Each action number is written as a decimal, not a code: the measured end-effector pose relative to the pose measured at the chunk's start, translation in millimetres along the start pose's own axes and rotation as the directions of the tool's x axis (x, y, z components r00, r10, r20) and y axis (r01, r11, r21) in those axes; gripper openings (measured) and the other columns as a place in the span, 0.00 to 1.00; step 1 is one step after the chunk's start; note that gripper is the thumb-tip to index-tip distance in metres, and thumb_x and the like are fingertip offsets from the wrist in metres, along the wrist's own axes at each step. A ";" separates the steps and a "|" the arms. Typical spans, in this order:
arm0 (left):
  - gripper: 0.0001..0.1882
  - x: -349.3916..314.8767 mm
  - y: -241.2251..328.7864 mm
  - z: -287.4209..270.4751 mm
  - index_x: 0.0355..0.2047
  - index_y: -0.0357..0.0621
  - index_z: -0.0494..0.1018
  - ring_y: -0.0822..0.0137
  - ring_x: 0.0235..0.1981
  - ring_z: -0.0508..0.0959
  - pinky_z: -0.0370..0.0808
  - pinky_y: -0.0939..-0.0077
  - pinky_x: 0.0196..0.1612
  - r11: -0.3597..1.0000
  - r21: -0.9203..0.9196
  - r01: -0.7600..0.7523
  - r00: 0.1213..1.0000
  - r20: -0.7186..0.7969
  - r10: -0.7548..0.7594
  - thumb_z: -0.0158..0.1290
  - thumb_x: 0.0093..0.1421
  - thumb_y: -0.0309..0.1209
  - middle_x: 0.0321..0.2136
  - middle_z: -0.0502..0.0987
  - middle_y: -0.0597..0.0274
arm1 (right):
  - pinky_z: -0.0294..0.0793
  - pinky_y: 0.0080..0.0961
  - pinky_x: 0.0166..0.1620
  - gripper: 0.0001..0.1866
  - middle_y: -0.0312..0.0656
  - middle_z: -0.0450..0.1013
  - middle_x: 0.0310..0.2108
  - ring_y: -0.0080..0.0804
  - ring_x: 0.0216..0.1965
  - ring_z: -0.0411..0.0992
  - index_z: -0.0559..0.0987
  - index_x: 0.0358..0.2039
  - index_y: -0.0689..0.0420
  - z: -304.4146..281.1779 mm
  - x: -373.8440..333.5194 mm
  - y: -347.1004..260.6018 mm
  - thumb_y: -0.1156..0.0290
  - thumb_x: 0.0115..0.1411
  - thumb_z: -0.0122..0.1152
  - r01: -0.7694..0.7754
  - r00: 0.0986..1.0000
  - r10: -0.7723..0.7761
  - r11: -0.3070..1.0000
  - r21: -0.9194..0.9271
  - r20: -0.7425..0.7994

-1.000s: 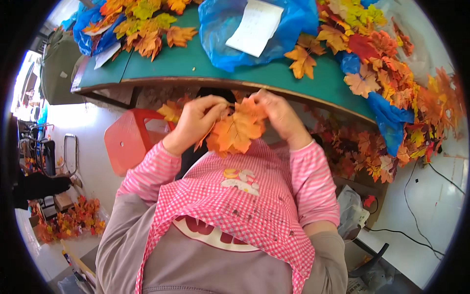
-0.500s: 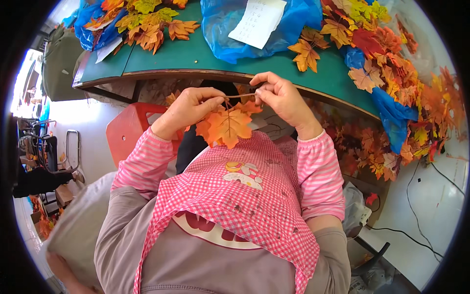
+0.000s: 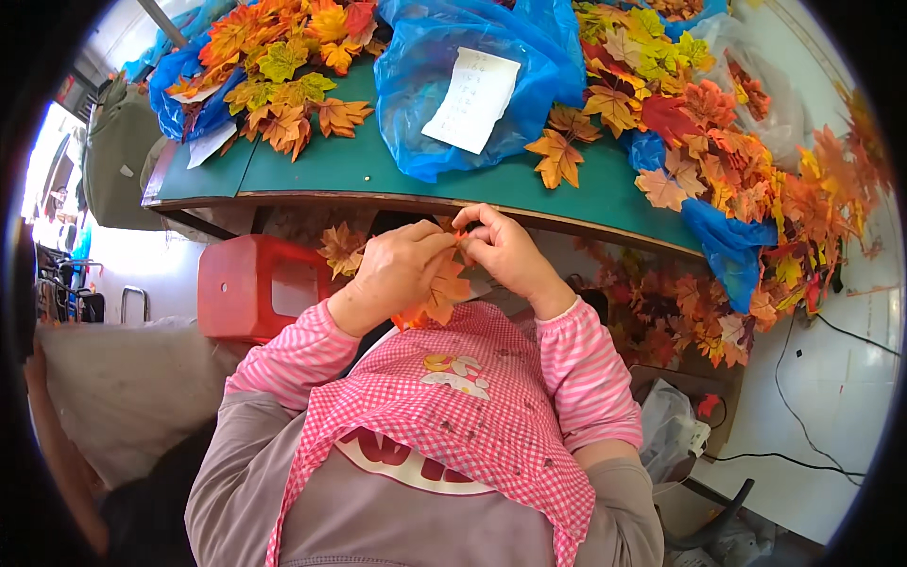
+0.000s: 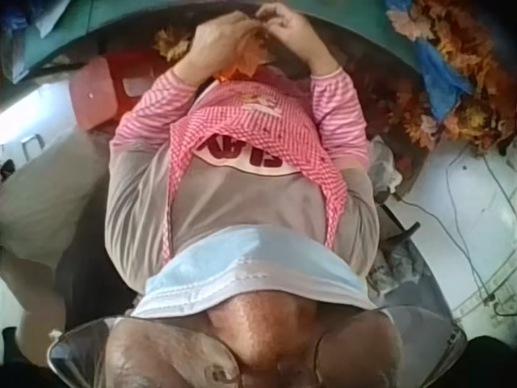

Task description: Assembling artificial autumn leaves onto plastic stems to create decorative foliage.

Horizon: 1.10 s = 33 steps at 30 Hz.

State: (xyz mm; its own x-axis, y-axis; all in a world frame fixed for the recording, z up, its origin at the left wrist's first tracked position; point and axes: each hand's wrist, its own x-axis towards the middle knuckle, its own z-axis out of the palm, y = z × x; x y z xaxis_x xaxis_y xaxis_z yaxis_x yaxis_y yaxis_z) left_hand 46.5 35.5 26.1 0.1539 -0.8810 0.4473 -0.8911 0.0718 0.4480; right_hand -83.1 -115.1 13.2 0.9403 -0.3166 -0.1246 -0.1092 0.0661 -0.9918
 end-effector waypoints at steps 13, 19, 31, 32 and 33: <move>0.13 -1.7 -26.1 -9.1 0.46 0.36 0.73 0.71 0.42 0.74 0.72 0.77 0.45 0.809 -0.537 0.237 0.954 -0.029 -0.299 0.53 0.59 0.22 0.39 0.75 0.59 | 0.66 0.14 0.32 0.12 0.32 0.71 0.24 0.16 0.27 0.68 0.72 0.45 0.58 -2.2 -3.1 5.0 0.77 0.59 0.51 -0.055 0.993 0.071 0.985 0.166 -0.090; 0.13 -25.8 -70.6 -48.6 0.45 0.37 0.74 0.72 0.43 0.76 0.74 0.78 0.44 0.405 -0.854 0.326 0.764 -0.015 -0.645 0.48 0.67 0.33 0.41 0.78 0.63 | 0.67 0.15 0.35 0.12 0.33 0.71 0.24 0.18 0.28 0.68 0.71 0.45 0.60 -12.1 -7.4 4.6 0.77 0.60 0.51 -0.097 0.988 0.103 0.994 0.052 -0.113; 0.07 8.5 -9.0 -1.5 0.34 0.39 0.76 0.49 0.37 0.77 0.74 0.62 0.43 0.988 -0.117 -0.096 0.990 -0.119 0.082 0.56 0.53 0.25 0.33 0.77 0.50 | 0.70 0.15 0.32 0.11 0.34 0.73 0.27 0.17 0.26 0.69 0.72 0.43 0.58 -4.2 -5.9 3.0 0.77 0.58 0.52 0.012 0.992 -0.007 0.999 0.040 -0.125; 0.07 2.0 -12.0 7.0 0.34 0.41 0.76 0.50 0.36 0.77 0.74 0.63 0.41 0.985 -0.130 -0.114 0.983 -0.161 0.092 0.55 0.54 0.26 0.33 0.77 0.51 | 0.68 0.14 0.31 0.10 0.31 0.71 0.27 0.16 0.27 0.69 0.74 0.43 0.55 -3.6 -3.9 8.4 0.73 0.61 0.51 0.004 0.998 -0.001 0.999 0.038 -0.070; 0.06 -5.5 -8.0 12.6 0.33 0.43 0.77 0.55 0.35 0.78 0.75 0.66 0.38 0.984 -0.170 0.046 0.988 -0.135 -0.069 0.55 0.55 0.28 0.32 0.78 0.57 | 0.68 0.14 0.32 0.10 0.31 0.71 0.27 0.17 0.28 0.69 0.73 0.45 0.55 -0.1 -1.1 10.3 0.73 0.62 0.51 0.003 0.999 0.001 0.998 0.062 -0.055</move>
State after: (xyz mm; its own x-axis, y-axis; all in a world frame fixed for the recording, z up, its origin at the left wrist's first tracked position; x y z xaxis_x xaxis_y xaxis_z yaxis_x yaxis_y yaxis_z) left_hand 47.5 33.8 10.3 0.2714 -0.8127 0.5156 -0.7977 0.1098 0.5929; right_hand -85.3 -114.1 3.1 0.9212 -0.3678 -0.1268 -0.0867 0.1235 -0.9885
